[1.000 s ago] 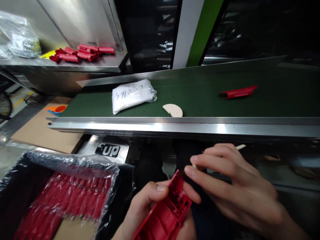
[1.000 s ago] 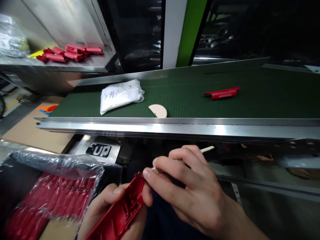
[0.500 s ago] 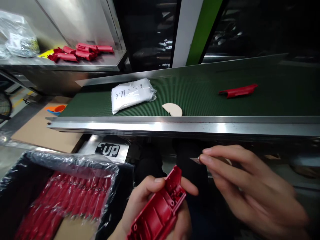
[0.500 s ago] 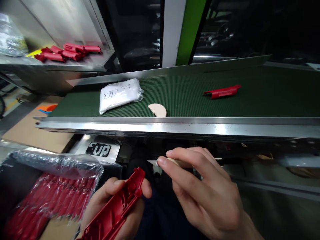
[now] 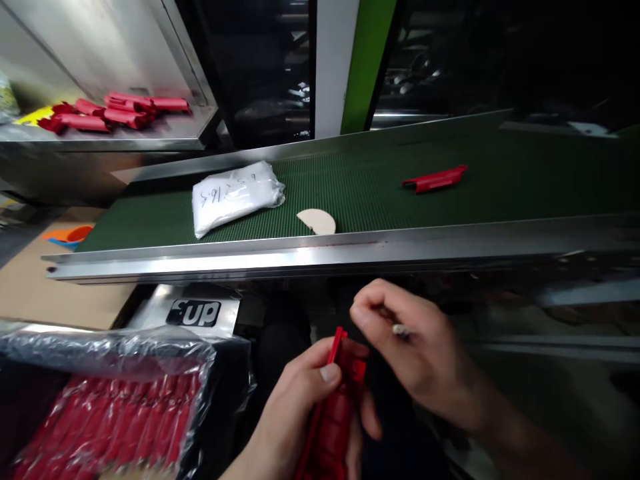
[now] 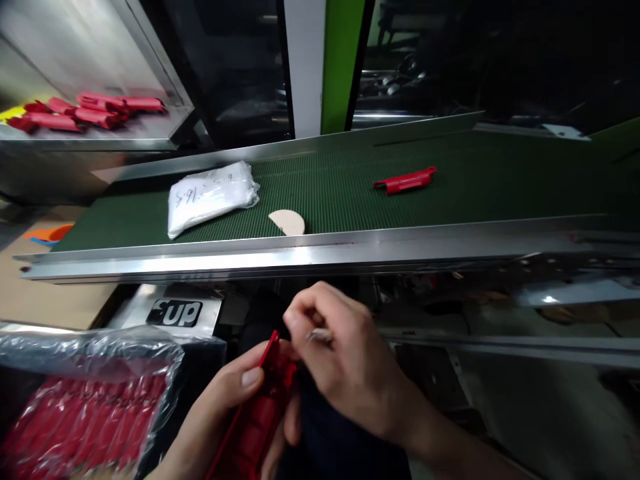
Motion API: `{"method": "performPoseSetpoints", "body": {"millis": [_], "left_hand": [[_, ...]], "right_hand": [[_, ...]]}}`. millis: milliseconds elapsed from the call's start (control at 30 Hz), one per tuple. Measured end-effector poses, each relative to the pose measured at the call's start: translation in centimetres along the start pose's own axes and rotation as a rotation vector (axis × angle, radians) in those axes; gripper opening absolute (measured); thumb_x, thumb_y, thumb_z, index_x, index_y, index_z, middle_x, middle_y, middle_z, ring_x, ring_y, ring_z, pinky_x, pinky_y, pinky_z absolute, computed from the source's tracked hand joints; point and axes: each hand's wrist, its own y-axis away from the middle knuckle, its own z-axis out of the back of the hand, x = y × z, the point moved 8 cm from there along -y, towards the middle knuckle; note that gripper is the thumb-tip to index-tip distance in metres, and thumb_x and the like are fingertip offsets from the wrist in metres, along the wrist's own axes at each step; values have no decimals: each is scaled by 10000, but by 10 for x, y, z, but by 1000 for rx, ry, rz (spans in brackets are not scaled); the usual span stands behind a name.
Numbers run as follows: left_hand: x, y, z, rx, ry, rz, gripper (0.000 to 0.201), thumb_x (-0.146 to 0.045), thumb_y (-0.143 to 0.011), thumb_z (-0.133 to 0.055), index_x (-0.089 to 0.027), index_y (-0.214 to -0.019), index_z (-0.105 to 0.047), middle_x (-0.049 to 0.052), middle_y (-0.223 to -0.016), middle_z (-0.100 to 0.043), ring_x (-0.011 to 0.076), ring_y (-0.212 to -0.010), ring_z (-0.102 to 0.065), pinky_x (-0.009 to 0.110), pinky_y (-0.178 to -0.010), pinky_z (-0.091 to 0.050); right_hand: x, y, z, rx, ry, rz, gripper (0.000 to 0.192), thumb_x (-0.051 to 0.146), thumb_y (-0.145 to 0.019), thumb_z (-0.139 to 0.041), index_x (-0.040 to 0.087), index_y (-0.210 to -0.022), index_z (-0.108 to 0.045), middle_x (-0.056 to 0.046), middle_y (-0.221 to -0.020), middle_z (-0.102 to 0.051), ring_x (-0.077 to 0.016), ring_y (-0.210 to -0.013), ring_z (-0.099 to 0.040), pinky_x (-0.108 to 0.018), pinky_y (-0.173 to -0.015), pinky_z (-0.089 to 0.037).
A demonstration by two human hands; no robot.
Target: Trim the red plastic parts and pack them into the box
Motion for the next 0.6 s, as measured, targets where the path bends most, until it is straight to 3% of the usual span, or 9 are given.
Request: {"method": "performPoseSetpoints", "body": {"millis": [100,200,333,467,600], "left_hand": [[-8,-5,-4,22,-29,-26,397,-393,-919,-454,-130,-1209,-523,120,-742,-690,137,-381,-554,174,-353,-404],[-20,-13,-8,-11,-118,-31,414,-412,-913,-483,-133,-1216,-523,118,-772,-688,143,-428,-578,185,-395,-426],[-48,-25,-11,-185,-176,-128,393,-398,-934,-464,-136,-1220,-524,96,-835,-658,126,-516,-570,198,-475,-439],[-68,-35,-15,-278,-121,-189,393,-426,-968,-380,-162,-1214,-536,65,-885,-595,112,-544,-509,212,-477,-405],[-74,-41,-15,-291,-50,-219,366,-405,-972,-361,-164,-1189,-532,55,-883,-564,109,-546,-491,220,-480,-401]], "right_hand": [[-14,7,21,-167,57,-60,255,316,-966,-507,189,-758,-583,41,-615,-538,-77,-535,-515,-172,-494,-428],[-24,20,28,-165,98,-68,148,350,-931,-580,210,-892,-607,29,-730,-633,-91,-598,-598,-165,-524,-482],[-5,44,28,-169,160,154,362,218,-898,-610,231,-1249,-521,-56,-1122,-648,-149,-969,-666,-220,-773,-571],[26,61,11,-111,292,359,388,-24,-857,-517,208,-1151,-618,-73,-1117,-639,-169,-1036,-623,-291,-827,-548],[38,66,-6,-53,440,478,390,-18,-848,-540,178,-1172,-635,-98,-1085,-674,-207,-969,-622,-361,-787,-528]]}}
